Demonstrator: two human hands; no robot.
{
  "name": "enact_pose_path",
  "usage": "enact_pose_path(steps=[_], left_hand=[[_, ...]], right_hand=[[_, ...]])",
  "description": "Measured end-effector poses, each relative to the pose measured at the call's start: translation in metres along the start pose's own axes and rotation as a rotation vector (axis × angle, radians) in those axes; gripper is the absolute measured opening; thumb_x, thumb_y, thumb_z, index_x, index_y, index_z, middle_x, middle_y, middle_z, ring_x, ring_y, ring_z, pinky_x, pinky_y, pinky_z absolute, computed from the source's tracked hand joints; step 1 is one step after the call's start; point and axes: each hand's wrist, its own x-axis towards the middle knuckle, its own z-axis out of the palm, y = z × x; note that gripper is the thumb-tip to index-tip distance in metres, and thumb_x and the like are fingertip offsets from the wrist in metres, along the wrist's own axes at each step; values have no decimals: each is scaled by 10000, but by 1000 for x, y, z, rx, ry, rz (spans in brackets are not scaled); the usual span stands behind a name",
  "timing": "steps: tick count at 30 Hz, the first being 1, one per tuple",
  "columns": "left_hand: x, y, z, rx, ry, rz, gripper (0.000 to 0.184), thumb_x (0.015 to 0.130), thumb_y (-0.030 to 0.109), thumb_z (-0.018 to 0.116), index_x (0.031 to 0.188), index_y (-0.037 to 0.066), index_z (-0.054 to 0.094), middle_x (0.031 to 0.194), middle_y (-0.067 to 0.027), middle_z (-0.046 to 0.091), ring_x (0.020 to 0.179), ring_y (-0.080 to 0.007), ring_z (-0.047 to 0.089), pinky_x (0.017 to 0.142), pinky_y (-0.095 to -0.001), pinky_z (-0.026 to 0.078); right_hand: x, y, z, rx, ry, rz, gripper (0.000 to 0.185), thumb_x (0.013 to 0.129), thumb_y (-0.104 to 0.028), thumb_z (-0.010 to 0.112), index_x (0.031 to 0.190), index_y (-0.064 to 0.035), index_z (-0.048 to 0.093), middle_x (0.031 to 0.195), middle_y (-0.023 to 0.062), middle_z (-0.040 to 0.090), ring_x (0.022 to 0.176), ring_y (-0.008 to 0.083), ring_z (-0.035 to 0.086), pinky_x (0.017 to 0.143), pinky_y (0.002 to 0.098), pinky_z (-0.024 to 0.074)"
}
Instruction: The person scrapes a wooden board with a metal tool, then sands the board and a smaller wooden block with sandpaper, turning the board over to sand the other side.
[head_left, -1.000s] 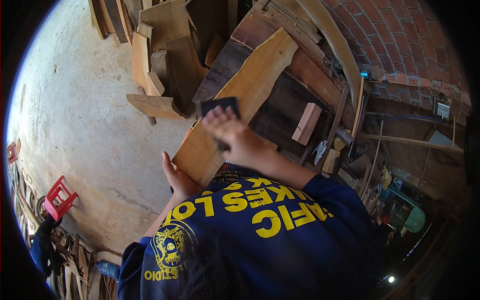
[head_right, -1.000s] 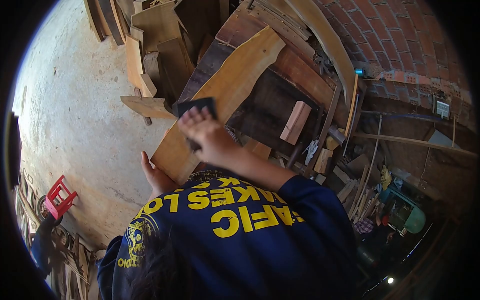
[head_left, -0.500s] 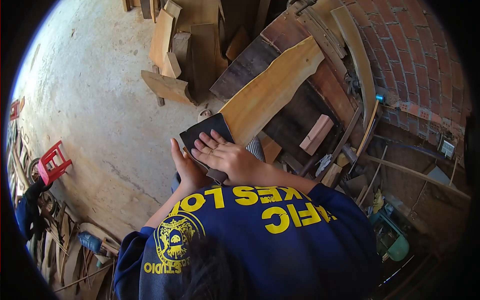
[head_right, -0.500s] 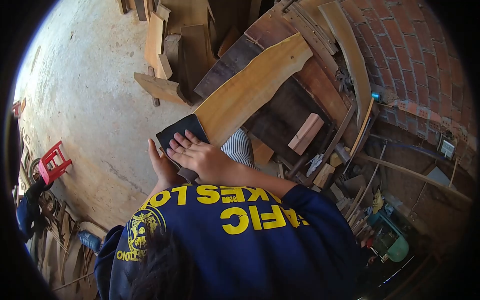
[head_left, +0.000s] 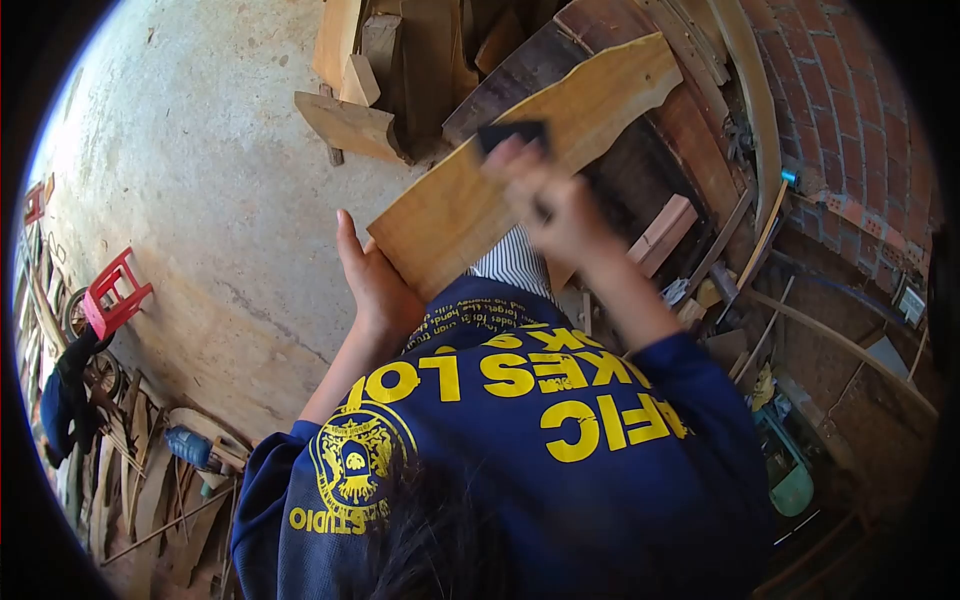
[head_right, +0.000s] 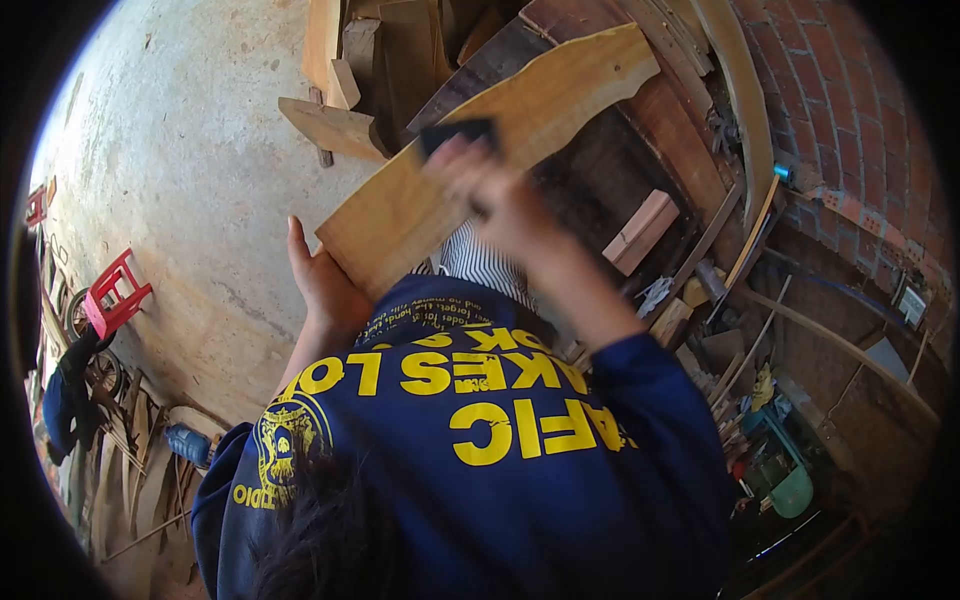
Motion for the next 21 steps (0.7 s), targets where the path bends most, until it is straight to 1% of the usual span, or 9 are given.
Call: enact_pose_path(steps=[2,3,5,6,8,9,12,18,21], left_hand=[[-6,7,11,64,68,11,805,855,675,339,1273,-2,464,1234,-170,544,1127,-289,528,962,-413,410],[-3,8,10,86,64,3,805,855,675,339,1273,-2,464,1234,-170,544,1127,-289,528,962,-413,410],[3,11,5,146,-5,113,832,838,672,359,1301,-13,445,1283,-183,514,1145,-327,518,985,-439,394],[3,13,8,160,2,118,810,839,650,370,1299,-13,449,1292,-180,508,1161,-327,506,1005,-437,376],[6,16,7,191,5,122,776,845,635,381,1293,5,451,1289,-163,510,1165,-311,499,998,-430,377],[7,17,8,195,23,142,741,851,620,393,1287,24,454,1287,-146,511,1170,-296,492,991,-422,379],[2,10,12,240,45,124,694,856,593,402,1290,54,456,1313,-143,487,1190,-316,469,1002,-451,362],[3,-2,2,348,11,119,630,895,548,326,1287,72,455,1322,-136,473,1199,-321,456,1005,-464,352],[0,-6,8,378,39,164,635,897,551,310,1285,70,457,1316,-131,476,1194,-317,457,1005,-454,351]], right_hand=[[13,38,-45,-161,127,320,294,855,-29,521,1127,-49,631,1141,161,625,1159,276,548,1013,345,408],[14,69,-68,-273,113,320,287,846,-89,556,1119,-40,631,1067,188,643,1070,308,594,937,363,463],[20,84,-108,-474,-99,463,304,824,-132,581,1107,-36,633,1001,222,642,973,348,617,862,393,490],[23,74,-116,-474,-78,488,304,824,-132,581,1107,-36,633,1001,222,642,973,348,617,862,393,490],[33,55,-117,-517,-366,563,311,826,-137,578,1110,-19,630,1001,249,631,966,381,602,852,389,479],[26,66,-109,-513,-325,473,294,815,-125,579,1081,-14,640,939,244,642,903,384,616,808,415,490],[21,66,-96,-500,-283,523,260,790,-115,600,1019,-1,646,886,228,648,852,377,625,758,439,492],[27,55,-93,-599,-508,625,151,735,-42,599,875,-21,650,793,177,644,765,336,631,672,431,493],[28,58,-93,-553,-444,599,172,745,-29,589,896,42,629,847,195,647,814,310,644,664,405,501]])
